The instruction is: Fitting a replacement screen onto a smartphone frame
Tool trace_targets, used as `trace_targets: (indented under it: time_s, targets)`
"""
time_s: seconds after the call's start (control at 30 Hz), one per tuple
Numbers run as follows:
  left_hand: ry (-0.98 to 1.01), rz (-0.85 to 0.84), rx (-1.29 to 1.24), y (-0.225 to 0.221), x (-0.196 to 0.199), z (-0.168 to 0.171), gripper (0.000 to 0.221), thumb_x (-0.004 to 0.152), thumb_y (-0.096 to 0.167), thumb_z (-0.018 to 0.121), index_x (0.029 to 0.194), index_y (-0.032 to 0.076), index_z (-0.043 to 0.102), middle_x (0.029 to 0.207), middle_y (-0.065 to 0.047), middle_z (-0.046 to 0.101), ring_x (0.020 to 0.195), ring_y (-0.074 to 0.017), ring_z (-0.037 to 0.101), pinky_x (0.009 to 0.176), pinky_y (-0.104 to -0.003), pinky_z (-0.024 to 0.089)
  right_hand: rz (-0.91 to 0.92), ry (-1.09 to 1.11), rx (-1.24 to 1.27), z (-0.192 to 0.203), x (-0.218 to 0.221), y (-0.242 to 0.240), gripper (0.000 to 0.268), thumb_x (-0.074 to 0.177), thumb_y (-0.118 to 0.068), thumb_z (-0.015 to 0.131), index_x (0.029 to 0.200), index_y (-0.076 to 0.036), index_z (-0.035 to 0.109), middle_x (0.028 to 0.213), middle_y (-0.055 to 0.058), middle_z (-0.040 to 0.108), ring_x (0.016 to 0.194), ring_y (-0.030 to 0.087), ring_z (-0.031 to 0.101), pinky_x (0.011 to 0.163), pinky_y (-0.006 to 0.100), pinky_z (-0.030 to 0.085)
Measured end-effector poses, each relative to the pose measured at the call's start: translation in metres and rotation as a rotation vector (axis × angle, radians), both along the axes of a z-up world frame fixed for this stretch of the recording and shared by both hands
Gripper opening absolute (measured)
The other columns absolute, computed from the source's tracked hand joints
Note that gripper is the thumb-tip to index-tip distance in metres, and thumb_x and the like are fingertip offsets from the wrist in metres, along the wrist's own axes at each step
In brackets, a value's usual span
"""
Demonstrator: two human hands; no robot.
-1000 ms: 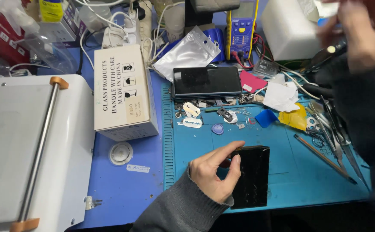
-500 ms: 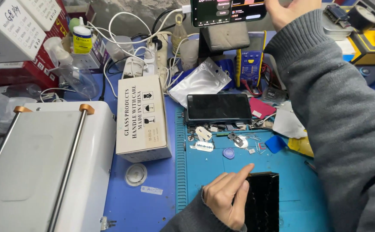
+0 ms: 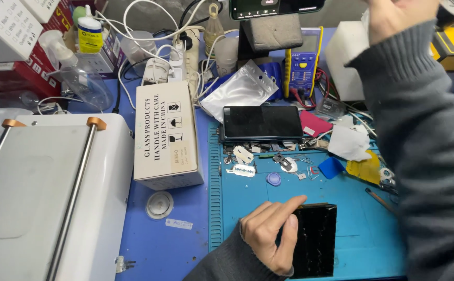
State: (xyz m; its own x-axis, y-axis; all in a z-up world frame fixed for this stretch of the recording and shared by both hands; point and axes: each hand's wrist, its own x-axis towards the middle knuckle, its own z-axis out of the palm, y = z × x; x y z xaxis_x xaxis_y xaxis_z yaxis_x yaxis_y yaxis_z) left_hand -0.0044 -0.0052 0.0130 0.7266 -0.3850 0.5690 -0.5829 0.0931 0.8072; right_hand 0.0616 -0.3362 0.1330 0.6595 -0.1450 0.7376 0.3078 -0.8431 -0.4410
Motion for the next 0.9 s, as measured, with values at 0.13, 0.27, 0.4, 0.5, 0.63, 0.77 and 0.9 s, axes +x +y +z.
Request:
trace_targets:
  time_s: [0.13, 0.27, 0.4, 0.5, 0.63, 0.77, 0.9]
  targets:
    - [-0.029, -0.041, 0.032, 0.004, 0.005, 0.000, 0.033, 0.103, 0.025, 0.049, 0.109, 0.007, 0.076, 0.080, -0.005, 0.075, 0.060, -0.0240, 0.066, 0.057, -0.034, 0.047, -0.010, 0.002, -0.027, -0.002, -0.067, 0.067, 0.010, 0.130, 0.012, 0.057, 0.137, 0.017, 0.062, 0.132, 0.031, 0.070, 0.113, 0.035, 0.072, 0.095, 0.038, 0.059]
    - [-0.087, -0.106, 0.067, 0.006, 0.009, -0.010, 0.020, 0.103, 0.024, 0.061, 0.110, 0.010, 0.074, 0.095, -0.005, 0.079, 0.074, -0.0239, 0.074, 0.071, -0.034, 0.055, -0.236, 0.372, 0.182, -0.040, -0.149, 0.134, 0.014, 0.104, -0.006, 0.064, 0.108, 0.003, 0.074, 0.090, 0.013, 0.076, 0.074, 0.016, 0.072, 0.073, 0.026, 0.056]
    - [-0.101, -0.091, 0.089, 0.004, 0.010, -0.012, 0.011, 0.100, 0.018, 0.066, 0.104, 0.014, 0.075, 0.094, 0.001, 0.080, 0.068, -0.0186, 0.071, 0.069, -0.031, 0.056, -0.318, 0.552, 0.577, -0.098, -0.185, 0.155, 0.022, 0.093, -0.015, 0.069, 0.109, -0.006, 0.081, 0.088, 0.011, 0.086, 0.074, 0.015, 0.082, 0.065, 0.024, 0.064]
    - [-0.083, -0.112, 0.081, 0.004, 0.009, -0.017, 0.016, 0.101, 0.020, 0.063, 0.107, 0.012, 0.075, 0.097, -0.002, 0.081, 0.073, -0.0185, 0.075, 0.071, -0.030, 0.060, -0.293, 0.453, 0.583, -0.114, -0.183, 0.171, 0.016, 0.093, -0.017, 0.071, 0.101, -0.006, 0.081, 0.077, 0.006, 0.078, 0.063, 0.013, 0.072, 0.054, 0.024, 0.057]
    - [-0.081, -0.059, -0.167, -0.005, 0.007, -0.021, 0.013, 0.096, 0.017, 0.072, 0.102, 0.012, 0.083, 0.077, -0.005, 0.080, 0.061, -0.0209, 0.074, 0.056, -0.030, 0.060, -0.220, 0.220, 0.621, -0.140, -0.179, 0.165, 0.006, 0.091, -0.010, 0.077, 0.091, -0.006, 0.082, 0.056, 0.011, 0.070, 0.045, 0.014, 0.063, 0.046, 0.026, 0.057]
    - [-0.097, -0.052, -0.191, -0.005, 0.007, -0.022, 0.012, 0.095, 0.015, 0.074, 0.101, 0.011, 0.083, 0.075, -0.006, 0.080, 0.059, -0.0199, 0.074, 0.054, -0.029, 0.060, -0.200, 0.153, 0.719, -0.146, -0.179, 0.172, 0.006, 0.090, -0.009, 0.077, 0.094, -0.004, 0.080, 0.056, 0.012, 0.068, 0.042, 0.014, 0.060, 0.044, 0.025, 0.056]
    - [-0.105, -0.054, -0.214, -0.007, 0.007, -0.022, 0.013, 0.093, 0.013, 0.074, 0.101, 0.012, 0.084, 0.073, -0.005, 0.080, 0.057, -0.0190, 0.073, 0.054, -0.029, 0.060, -0.137, 0.040, 0.753, -0.154, -0.179, 0.175, 0.009, 0.091, -0.006, 0.075, 0.095, 0.001, 0.078, 0.059, 0.013, 0.068, 0.043, 0.013, 0.062, 0.045, 0.024, 0.056]
